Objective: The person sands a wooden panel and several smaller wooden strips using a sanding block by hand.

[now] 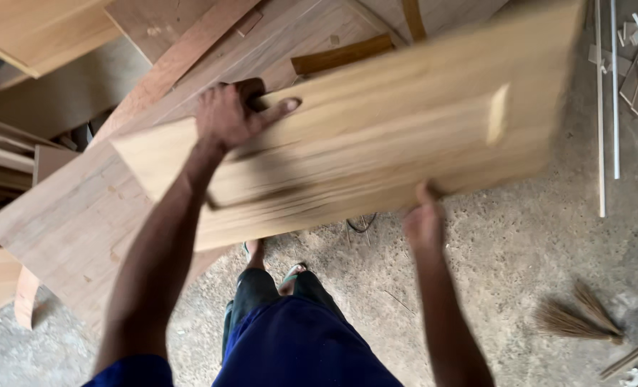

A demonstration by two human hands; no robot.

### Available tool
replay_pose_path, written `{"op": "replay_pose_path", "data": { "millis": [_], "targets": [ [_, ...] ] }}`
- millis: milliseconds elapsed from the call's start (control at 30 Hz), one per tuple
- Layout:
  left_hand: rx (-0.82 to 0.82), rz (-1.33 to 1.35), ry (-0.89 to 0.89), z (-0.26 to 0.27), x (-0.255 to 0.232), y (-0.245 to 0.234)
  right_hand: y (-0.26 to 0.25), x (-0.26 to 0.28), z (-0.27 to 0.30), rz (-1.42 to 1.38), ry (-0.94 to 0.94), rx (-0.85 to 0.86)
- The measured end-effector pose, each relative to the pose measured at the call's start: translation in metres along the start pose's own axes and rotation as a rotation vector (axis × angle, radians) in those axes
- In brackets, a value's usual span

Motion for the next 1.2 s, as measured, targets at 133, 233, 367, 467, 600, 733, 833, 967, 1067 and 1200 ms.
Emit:
{"op": "replay_pose_path", "data": {
  "millis": [133, 233, 367, 467, 600, 733, 833, 967, 1067, 1200],
  "targets": [
    [0.335, -0.374, 0.079, -0.025, 0.023, -0.004, 0.016, -0.137, 0.05, -0.506, 0.821, 0.128],
    [0.564, -0.522, 0.082, -0.036, 0.061, 0.007, 0.05, -0.204, 0.101, -0.482, 1.104, 0.182],
    [0.858, -0.606, -0.021, -0.051, 0.097, 0.001, 0.09, -0.255, 0.131, -0.556, 1.507, -0.074],
    [0.909, -0.626, -0.114, -0.068, 0.133, -0.003, 0.115, -0.272, 0.132, -0.412, 1.459, 0.131],
    [0.896, -0.595, -0.138, -0.093, 0.177, -0.003, 0.132, -0.281, 0.118, -0.179, 1.368, 0.334],
    [0.915, -0.603, -0.055, -0.113, 0.194, 0.005, 0.143, -0.226, 0.108, 0.317, 1.005, 0.718],
    [0.929, -0.57, -0.029, -0.122, 0.206, 0.022, 0.124, -0.215, 0.089, 0.582, 0.655, 0.77],
    [0.957, -0.502, 0.001, -0.127, 0.222, 0.048, 0.082, -0.22, 0.066, 0.953, 0.097, 0.276],
    [0.937, -0.578, 0.097, -0.126, 0.184, 0.025, 0.05, -0.23, 0.051, 0.992, 0.072, -0.08],
    [0.852, -0.478, 0.175, -0.125, 0.192, 0.037, 0.061, -0.209, 0.048, 0.847, -0.035, -0.034]
  ]
}}
Point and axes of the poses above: each hand's wrist, its own z-axis away from the middle knuckle, its own y-axis out of the palm, x = y × z, the point moved 2 cm from there along -z, towards the middle knuckle, and after that the axes turned 6 degrees about -x, right-handed, at the moved point
